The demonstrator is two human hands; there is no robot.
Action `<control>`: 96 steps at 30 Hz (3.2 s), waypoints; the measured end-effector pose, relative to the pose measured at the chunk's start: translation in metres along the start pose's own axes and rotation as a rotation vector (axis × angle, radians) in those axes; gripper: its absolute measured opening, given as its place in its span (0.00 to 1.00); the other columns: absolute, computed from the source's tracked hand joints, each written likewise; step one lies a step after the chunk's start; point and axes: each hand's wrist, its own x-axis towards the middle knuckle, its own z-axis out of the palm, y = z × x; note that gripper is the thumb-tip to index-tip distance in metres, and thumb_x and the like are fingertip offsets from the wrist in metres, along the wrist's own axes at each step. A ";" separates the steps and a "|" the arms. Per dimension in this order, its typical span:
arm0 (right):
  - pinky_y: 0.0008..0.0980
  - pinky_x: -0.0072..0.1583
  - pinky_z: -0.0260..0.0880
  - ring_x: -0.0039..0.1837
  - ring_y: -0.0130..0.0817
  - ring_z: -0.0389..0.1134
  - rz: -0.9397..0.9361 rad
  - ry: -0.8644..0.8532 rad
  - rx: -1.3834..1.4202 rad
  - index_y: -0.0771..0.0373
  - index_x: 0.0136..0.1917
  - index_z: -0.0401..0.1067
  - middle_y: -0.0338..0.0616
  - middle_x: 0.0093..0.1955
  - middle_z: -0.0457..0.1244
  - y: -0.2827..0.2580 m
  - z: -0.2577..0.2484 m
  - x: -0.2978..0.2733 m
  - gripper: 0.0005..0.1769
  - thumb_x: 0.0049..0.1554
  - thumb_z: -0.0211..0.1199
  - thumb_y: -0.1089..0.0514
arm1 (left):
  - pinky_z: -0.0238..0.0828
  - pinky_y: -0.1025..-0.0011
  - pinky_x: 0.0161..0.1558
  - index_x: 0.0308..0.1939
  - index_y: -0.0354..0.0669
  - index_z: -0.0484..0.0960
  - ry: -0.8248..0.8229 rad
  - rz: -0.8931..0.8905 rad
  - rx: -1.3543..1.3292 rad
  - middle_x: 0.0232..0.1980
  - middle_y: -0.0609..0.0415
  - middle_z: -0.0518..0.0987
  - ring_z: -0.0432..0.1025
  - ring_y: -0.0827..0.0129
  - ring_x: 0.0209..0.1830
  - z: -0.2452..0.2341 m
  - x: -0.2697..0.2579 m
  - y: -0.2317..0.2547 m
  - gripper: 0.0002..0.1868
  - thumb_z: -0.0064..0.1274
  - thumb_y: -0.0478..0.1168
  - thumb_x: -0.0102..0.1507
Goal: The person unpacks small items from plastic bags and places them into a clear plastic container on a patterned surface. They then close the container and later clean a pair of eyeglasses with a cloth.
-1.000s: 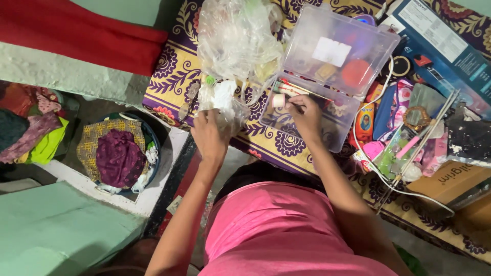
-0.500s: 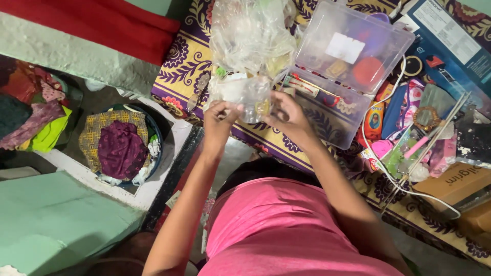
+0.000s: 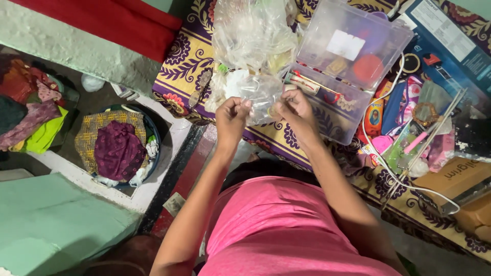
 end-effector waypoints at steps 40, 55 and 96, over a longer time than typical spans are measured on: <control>0.38 0.61 0.67 0.62 0.44 0.68 -0.273 0.387 -0.965 0.65 0.62 0.75 0.51 0.60 0.65 -0.007 -0.130 -0.038 0.23 0.52 0.67 0.72 | 0.73 0.53 0.52 0.46 0.38 0.81 -0.367 0.465 0.767 0.51 0.38 0.79 0.75 0.44 0.48 0.123 0.020 -0.061 0.15 0.55 0.23 0.58; 0.46 0.61 0.62 0.64 0.46 0.62 -0.266 0.395 -1.760 0.56 0.58 0.76 0.45 0.60 0.63 0.028 -0.126 -0.011 0.20 0.51 0.66 0.64 | 0.56 0.54 0.67 0.66 0.33 0.69 -0.781 0.590 1.280 0.71 0.41 0.67 0.60 0.52 0.72 0.170 0.039 -0.110 0.34 0.53 0.40 0.56; 0.38 0.61 0.71 0.58 0.45 0.70 -0.465 -0.176 -0.946 0.63 0.56 0.79 0.51 0.58 0.68 0.047 0.059 0.097 0.20 0.49 0.68 0.66 | 0.70 0.79 0.42 0.48 0.30 0.80 0.286 0.215 0.283 0.42 0.56 0.83 0.75 0.80 0.40 -0.103 0.016 0.028 0.07 0.52 0.33 0.70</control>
